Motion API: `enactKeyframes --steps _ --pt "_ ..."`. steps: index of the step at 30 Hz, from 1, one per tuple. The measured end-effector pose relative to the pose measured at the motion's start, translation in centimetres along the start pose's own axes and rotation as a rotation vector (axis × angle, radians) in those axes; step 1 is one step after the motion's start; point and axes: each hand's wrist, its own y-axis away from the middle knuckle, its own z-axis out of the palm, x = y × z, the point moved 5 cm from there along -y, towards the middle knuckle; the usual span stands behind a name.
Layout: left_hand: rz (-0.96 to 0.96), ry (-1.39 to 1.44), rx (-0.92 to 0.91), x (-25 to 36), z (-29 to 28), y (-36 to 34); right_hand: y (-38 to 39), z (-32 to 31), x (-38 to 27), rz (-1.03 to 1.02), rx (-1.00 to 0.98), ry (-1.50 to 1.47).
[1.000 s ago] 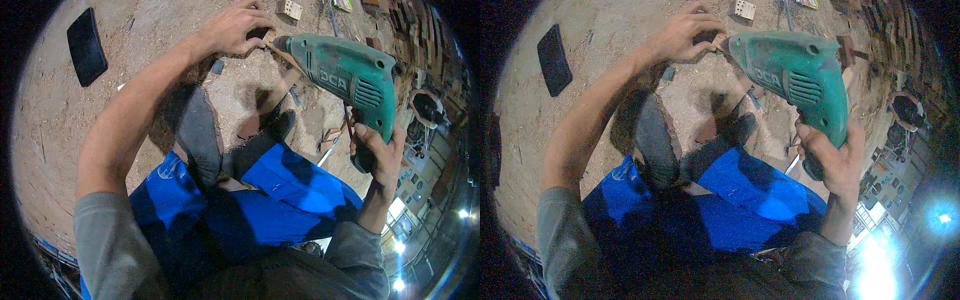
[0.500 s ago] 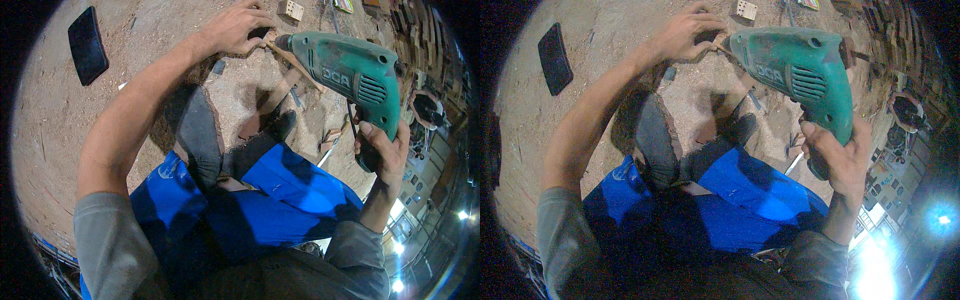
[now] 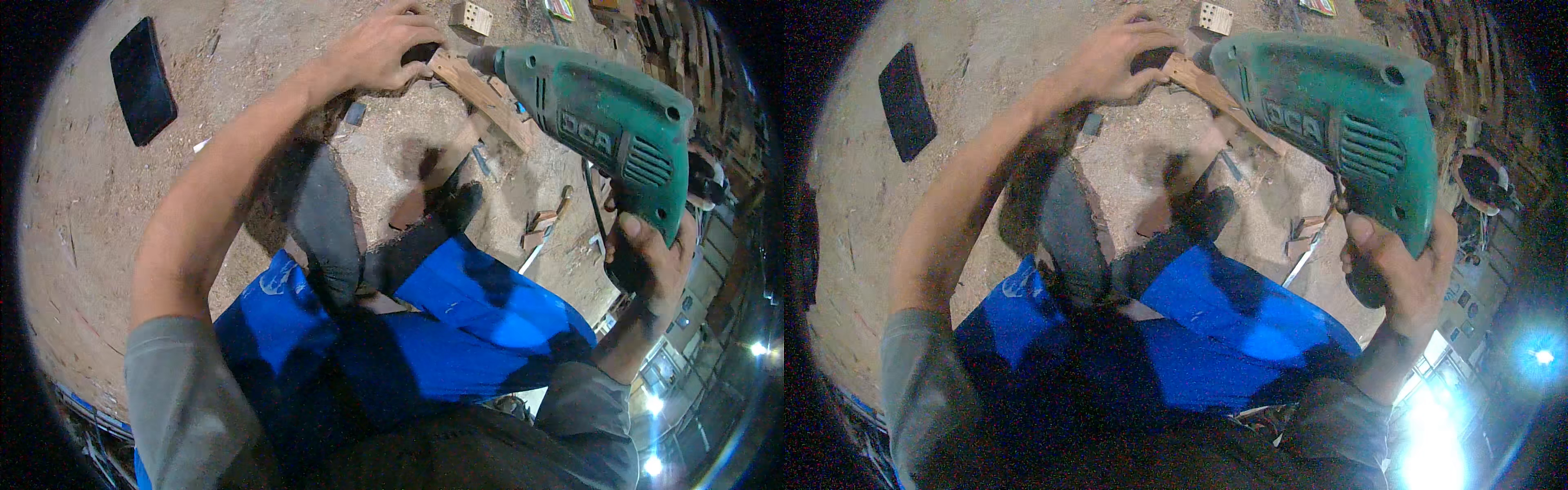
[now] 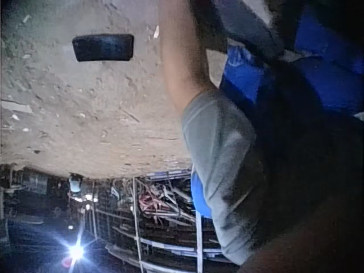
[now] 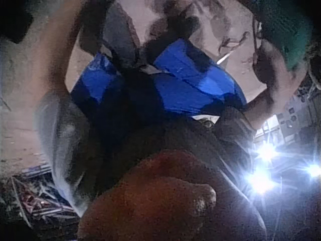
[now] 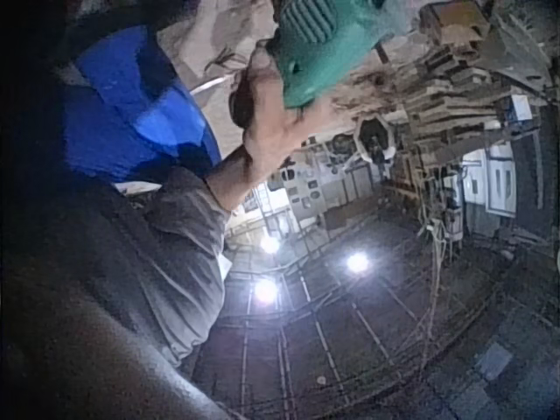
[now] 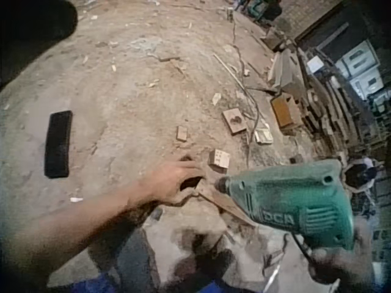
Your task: The person assembles a small wooden structure by aligning two pieces, drilling a hole through them with a power drill, and then inserting a small peg into the hole.
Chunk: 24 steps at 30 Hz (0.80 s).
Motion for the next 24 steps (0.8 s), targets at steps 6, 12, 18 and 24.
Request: enactKeyframes --steps 6,12,18,24 --pt "-0.02 0.007 0.017 -0.2 -0.2 0.3 1.5 -1.4 2.4 0.131 -0.03 0.076" --pt "-0.05 -0.034 0.044 -1.0 1.1 0.2 2.2 -1.7 4.3 0.12 0.063 -0.024" --pt "-0.055 -0.024 0.053 -0.7 1.1 0.1 0.1 -1.5 4.2 -0.004 0.052 0.137" --pt "-0.073 -0.045 -0.02 -0.2 0.8 -0.5 -4.8 -1.2 3.5 -0.293 0.149 0.335"
